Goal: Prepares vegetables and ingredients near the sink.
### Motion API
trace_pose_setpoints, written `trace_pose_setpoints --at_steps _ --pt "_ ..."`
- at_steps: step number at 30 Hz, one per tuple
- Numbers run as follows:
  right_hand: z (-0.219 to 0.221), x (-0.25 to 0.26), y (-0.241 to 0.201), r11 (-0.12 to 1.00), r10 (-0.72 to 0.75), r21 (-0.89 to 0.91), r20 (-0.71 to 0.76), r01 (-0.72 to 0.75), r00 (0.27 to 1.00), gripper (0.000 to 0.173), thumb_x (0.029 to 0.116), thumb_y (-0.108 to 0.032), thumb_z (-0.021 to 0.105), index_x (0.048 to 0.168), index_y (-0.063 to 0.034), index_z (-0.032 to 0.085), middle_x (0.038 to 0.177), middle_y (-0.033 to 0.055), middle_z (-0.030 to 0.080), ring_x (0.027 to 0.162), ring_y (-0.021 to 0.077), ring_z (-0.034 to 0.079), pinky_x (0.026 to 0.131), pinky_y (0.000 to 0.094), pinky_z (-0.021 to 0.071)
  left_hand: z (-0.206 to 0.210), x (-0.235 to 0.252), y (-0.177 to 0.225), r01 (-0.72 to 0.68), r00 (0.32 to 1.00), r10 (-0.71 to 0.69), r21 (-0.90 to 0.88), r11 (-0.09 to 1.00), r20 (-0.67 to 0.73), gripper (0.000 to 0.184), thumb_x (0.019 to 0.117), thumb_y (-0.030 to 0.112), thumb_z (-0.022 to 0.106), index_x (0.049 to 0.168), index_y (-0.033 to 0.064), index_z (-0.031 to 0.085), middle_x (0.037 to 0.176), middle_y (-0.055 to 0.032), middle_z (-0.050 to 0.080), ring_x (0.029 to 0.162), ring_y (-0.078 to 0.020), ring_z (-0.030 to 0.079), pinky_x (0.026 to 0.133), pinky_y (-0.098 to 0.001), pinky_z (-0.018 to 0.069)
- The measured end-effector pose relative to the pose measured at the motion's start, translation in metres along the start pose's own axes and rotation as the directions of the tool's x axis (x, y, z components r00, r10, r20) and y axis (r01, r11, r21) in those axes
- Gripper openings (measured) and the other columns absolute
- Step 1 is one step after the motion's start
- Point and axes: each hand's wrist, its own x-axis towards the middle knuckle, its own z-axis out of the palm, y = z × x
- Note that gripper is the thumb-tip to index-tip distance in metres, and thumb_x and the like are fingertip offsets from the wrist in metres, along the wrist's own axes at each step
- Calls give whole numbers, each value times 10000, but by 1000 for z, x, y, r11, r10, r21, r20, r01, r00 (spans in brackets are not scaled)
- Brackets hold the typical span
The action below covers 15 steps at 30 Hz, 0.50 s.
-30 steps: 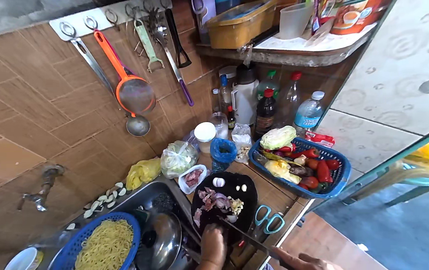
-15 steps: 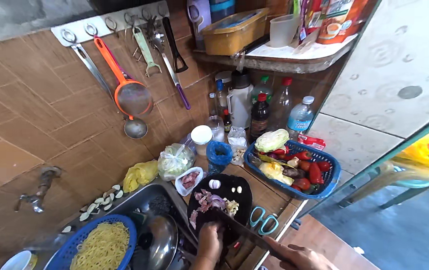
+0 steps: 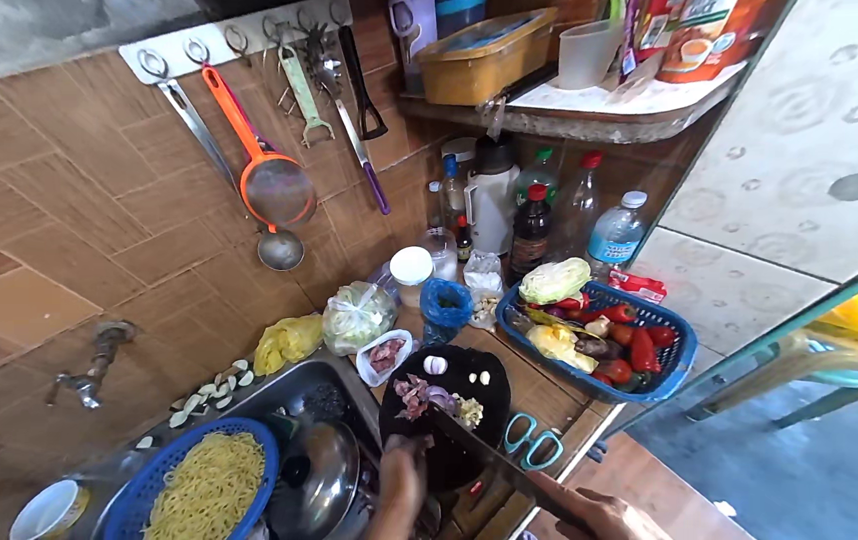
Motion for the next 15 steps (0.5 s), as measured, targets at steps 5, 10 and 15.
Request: trace_pose_setpoints --at_steps 5,10,15 --pt "11 3 -7 999 -34 -23 27 34 999 544 1068 -274 525 1599 -299 407 1113 250 722 953 455 719 838 643 562 -13 -19 17 143 987 -138 -49 989 86 451 963 200 693 1384 51 631 1340 -184 645 1252 -296 617 1110 -421 456" --pt "15 -1 -13 989 -130 -75 -95 123 987 515 1065 -264 529 1575 -277 457 1032 241 719 828 425 722 719 605 583 -42 -31 -9 190 977 -204 -181 965 -60 452 960 155 687 1393 43 619 1300 -172 674 1177 -279 663 1067 -431 497" --pt "29 -8 -11 954 -298 -84 -329 286 896 444 1046 -210 590 1489 -173 577 987 248 727 740 394 731 617 554 600 -60 -33 -19 216 959 -258 -285 934 -118 432 974 146 688 1382 20 618 1279 -166 679 1114 -245 685 1017 -396 529"
